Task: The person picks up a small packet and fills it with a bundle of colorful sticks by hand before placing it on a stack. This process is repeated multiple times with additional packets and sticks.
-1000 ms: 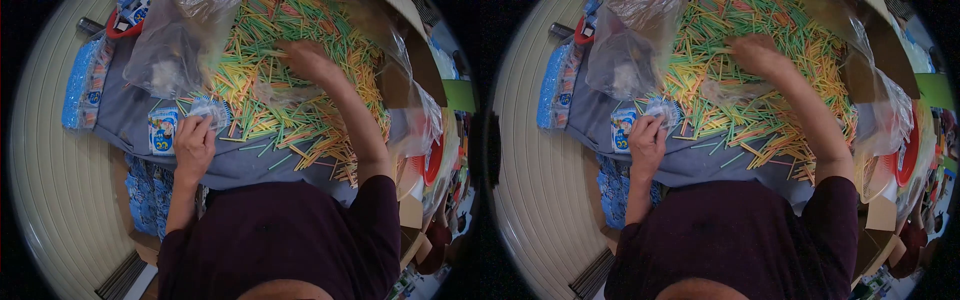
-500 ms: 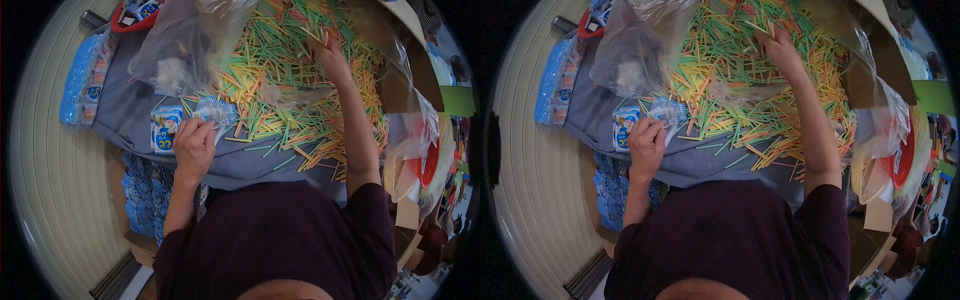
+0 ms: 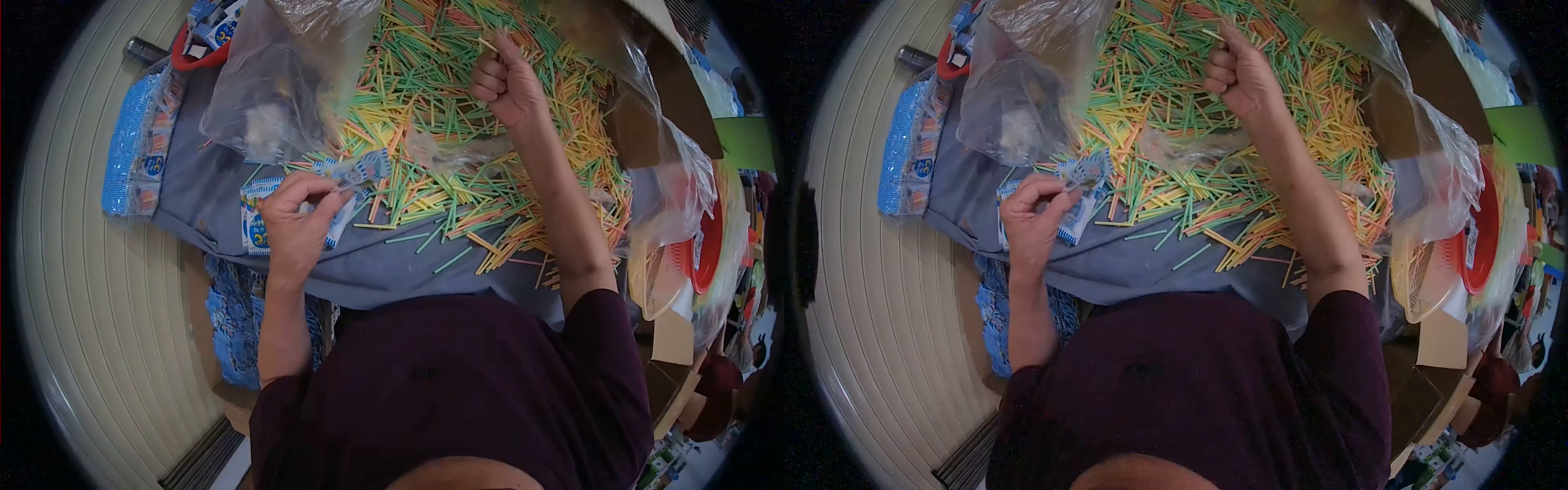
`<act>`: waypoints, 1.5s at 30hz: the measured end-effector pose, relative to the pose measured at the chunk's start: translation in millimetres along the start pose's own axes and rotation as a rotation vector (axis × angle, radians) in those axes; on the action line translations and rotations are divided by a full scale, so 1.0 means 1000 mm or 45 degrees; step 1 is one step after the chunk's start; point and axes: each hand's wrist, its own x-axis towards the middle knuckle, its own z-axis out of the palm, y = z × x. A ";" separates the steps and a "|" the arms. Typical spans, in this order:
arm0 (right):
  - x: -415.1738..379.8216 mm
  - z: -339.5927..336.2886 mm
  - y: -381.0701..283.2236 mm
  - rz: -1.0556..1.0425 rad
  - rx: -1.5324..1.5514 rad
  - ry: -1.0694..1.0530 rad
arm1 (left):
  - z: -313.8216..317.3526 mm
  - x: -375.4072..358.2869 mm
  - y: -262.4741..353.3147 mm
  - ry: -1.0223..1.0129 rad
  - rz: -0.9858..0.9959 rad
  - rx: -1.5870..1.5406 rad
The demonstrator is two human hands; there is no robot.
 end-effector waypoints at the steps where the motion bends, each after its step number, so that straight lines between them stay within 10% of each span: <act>1: 0.003 -0.005 0.000 -0.004 0.058 -0.113 | 0.009 0.007 0.008 0.012 0.045 -0.063; 3: 0.002 0.005 0.000 -0.010 0.116 -0.230 | 0.026 0.023 0.018 -0.006 0.037 -0.127; 5: -0.012 0.052 -0.004 -0.121 -0.240 0.331 | 0.046 0.039 0.021 -0.029 0.029 -0.195; 18: -0.011 0.012 -0.016 -0.335 0.270 0.247 | 0.107 0.081 0.005 -0.114 -0.112 -0.456; 24: -0.001 0.047 -0.025 -0.318 0.351 -0.666 | 0.121 0.091 0.003 -0.088 -0.104 -0.383; 32: 0.006 0.062 -0.018 -0.638 -0.737 -0.036 | 0.124 0.102 -0.004 -0.034 -0.054 -0.596; 38: -0.003 0.088 -0.021 -0.461 -0.701 0.219 | 0.129 0.108 -0.003 -0.055 -0.031 -0.652; 45: 0.005 0.069 -0.016 -0.623 -1.234 -0.065 | 0.128 0.105 0.003 -0.111 -0.125 -0.914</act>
